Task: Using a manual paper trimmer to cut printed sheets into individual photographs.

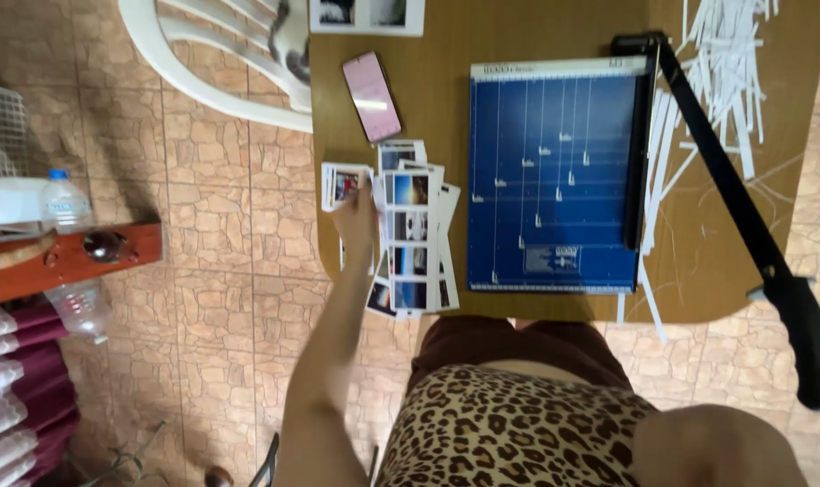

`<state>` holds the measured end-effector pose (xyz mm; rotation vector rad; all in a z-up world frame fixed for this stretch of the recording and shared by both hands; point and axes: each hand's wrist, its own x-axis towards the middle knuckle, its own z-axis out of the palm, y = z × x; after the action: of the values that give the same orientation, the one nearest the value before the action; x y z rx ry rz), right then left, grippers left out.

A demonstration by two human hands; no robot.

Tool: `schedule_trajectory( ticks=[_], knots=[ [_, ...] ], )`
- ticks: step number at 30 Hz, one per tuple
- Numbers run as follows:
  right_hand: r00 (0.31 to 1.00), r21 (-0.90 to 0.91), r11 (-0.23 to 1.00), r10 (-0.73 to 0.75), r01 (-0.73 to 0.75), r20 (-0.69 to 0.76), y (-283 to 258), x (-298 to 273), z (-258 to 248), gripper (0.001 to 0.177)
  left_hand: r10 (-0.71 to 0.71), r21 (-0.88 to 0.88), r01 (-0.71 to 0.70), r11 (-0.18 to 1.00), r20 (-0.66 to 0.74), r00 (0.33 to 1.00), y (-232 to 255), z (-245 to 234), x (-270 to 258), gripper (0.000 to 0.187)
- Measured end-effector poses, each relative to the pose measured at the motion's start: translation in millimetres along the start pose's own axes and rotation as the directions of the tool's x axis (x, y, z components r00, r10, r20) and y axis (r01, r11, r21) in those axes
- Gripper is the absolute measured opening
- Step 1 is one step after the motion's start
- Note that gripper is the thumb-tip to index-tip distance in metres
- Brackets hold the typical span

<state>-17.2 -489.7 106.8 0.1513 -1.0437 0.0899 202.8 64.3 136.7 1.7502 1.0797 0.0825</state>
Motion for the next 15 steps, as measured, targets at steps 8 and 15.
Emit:
schedule_trajectory(
  ticks=[8,15],
  knots=[
    [-0.103,0.112,-0.003,0.415,-0.994,-0.904,119.4,242.5,-70.7,0.034,0.402,0.302,-0.321,0.898,-0.266,0.876,70.1,82.3,250.9,0.038],
    [-0.588,0.582,-0.191,-0.03,-0.79,-0.808,114.7,155.5,-98.3,0.035,0.029,0.443,0.102,0.891,-0.28,0.96,83.9,104.5,325.5,0.061]
  ],
)
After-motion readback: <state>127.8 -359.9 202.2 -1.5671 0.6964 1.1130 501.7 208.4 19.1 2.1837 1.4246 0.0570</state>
